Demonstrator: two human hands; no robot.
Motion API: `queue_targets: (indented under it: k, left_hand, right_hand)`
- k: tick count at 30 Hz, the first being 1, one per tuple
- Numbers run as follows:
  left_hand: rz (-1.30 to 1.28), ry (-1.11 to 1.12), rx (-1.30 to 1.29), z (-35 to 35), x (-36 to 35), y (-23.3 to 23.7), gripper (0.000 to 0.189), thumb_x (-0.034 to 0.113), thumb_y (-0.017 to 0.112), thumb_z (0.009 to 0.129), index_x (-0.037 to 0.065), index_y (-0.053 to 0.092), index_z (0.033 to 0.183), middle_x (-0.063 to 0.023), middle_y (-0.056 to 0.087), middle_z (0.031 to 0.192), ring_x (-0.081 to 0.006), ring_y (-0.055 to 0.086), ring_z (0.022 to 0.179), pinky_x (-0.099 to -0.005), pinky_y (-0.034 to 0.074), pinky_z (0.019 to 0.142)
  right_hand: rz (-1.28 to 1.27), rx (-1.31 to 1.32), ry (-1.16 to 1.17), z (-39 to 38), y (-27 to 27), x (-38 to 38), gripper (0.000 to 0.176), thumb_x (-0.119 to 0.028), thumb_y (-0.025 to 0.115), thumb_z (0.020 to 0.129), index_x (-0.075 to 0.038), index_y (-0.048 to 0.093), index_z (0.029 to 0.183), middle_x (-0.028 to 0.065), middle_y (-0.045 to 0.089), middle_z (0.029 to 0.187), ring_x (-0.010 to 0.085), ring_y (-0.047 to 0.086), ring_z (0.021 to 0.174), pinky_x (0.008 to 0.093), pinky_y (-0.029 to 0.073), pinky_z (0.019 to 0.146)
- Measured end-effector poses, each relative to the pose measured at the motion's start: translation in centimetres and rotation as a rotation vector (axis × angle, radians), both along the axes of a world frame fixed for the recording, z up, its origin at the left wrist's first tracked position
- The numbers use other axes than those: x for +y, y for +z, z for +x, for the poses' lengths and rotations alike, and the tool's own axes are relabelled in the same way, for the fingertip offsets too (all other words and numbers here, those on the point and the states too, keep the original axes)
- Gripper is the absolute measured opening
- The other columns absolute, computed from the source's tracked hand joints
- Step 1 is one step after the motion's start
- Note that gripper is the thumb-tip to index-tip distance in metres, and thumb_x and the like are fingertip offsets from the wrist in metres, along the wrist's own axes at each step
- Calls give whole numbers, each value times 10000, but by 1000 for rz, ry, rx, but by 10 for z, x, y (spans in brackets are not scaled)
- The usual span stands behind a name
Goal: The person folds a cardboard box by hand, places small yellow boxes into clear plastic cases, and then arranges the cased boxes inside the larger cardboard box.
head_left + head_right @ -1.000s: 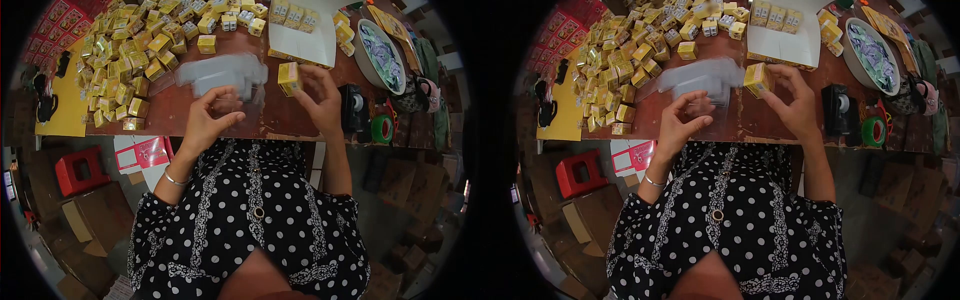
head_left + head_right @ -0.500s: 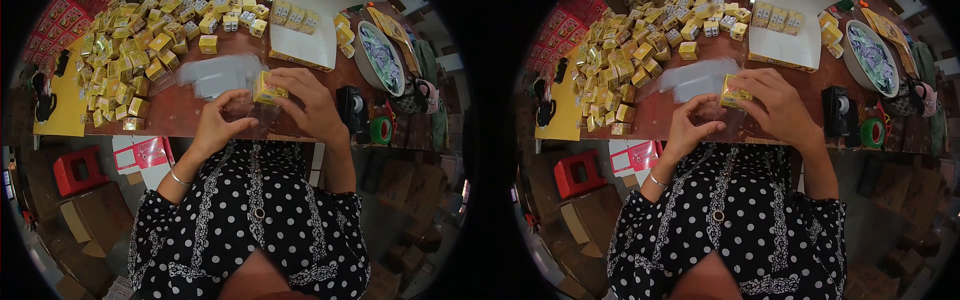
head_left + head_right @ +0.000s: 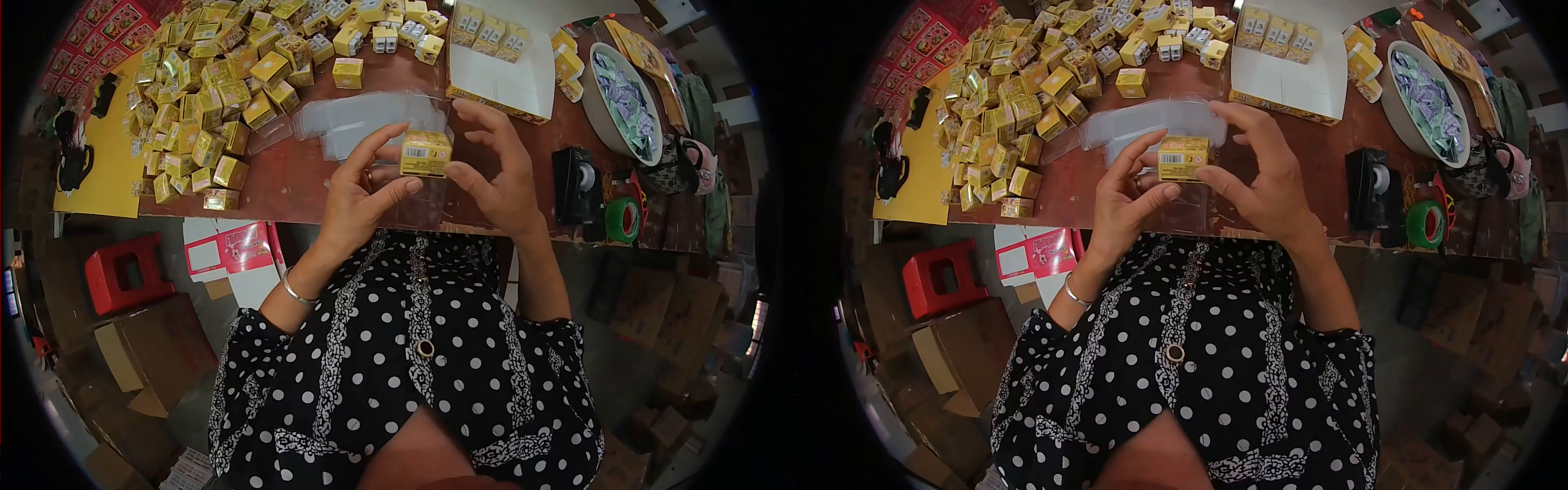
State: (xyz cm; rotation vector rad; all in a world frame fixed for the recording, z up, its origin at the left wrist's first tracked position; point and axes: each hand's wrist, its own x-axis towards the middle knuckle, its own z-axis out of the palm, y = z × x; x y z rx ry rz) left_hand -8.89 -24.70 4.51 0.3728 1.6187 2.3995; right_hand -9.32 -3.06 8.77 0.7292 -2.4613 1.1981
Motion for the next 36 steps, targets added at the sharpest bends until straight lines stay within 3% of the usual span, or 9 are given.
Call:
queue_targets:
  k: [2,8,15,18,20,24,27,29,36]
  left_hand:
    - [-23,-22,26,-2,-1,1,633,4,739,922,66,471,1493,-76,644,1213,-133,681,1068,-246,560,890]
    - [-74,-104,32,1,1,-2,464,52,723,951,59,548,1381,-46,621,1226,-125,651,1126,-257,544,934]
    - [-59,-221,-82,13,-3,-18,324,67,708,966,55,592,1268,-35,539,1271,-162,621,1188,-308,540,983]
    - [-30,-184,-81,20,-1,-31,359,62,721,955,48,565,1277,-50,537,1294,-173,616,1193,-310,546,972]
    - [21,-156,-121,21,-1,-37,434,56,738,940,45,518,1313,-69,542,1302,-166,607,1199,-303,553,948]
    - [39,-113,-128,22,2,-31,498,46,746,930,48,480,1351,-84,561,1305,-162,614,1182,-303,556,932]
    - [-60,-121,-110,25,1,-30,504,47,754,924,43,483,1349,-88,593,1286,-159,634,1143,-307,559,927]
    - [-148,-120,-81,28,4,-23,522,49,768,912,38,483,1350,-87,628,1252,-158,659,1096,-309,565,915]
    - [-155,-111,-36,29,7,-14,550,40,782,892,37,482,1354,-90,660,1200,-161,670,1086,-317,572,903]
  right_hand:
    - [-441,-302,-27,7,-9,-5,535,-159,787,885,-39,583,1365,129,619,1339,234,612,1218,352,507,1018]
    - [-643,-467,24,23,-36,-15,444,-126,734,925,-12,597,1332,156,644,1315,211,632,1188,333,488,1031]
    - [-418,-403,57,37,-58,-10,274,-83,608,997,45,619,1239,188,586,1401,226,585,1264,354,451,1090]
    - [-520,-388,-12,47,-65,-22,207,-99,654,973,28,624,1134,199,643,1308,250,630,1205,366,484,1042]
    - [-808,-498,-22,52,-61,-29,159,-90,653,977,15,569,1061,188,638,1308,242,612,1231,363,486,1037]
    - [-666,-381,-31,43,-66,-22,152,-69,655,976,-10,527,1032,151,655,1249,197,616,1190,329,506,999]
    - [-818,-590,112,38,-59,-10,170,-55,707,943,-21,549,997,103,675,1165,148,638,1091,289,527,944]
    - [-648,-729,70,35,-53,-5,139,-52,707,947,-17,583,999,115,670,1148,164,625,1118,323,507,1004]
    - [-608,-729,58,28,-37,-3,140,-43,751,917,0,635,981,105,687,1100,121,653,988,267,535,895]
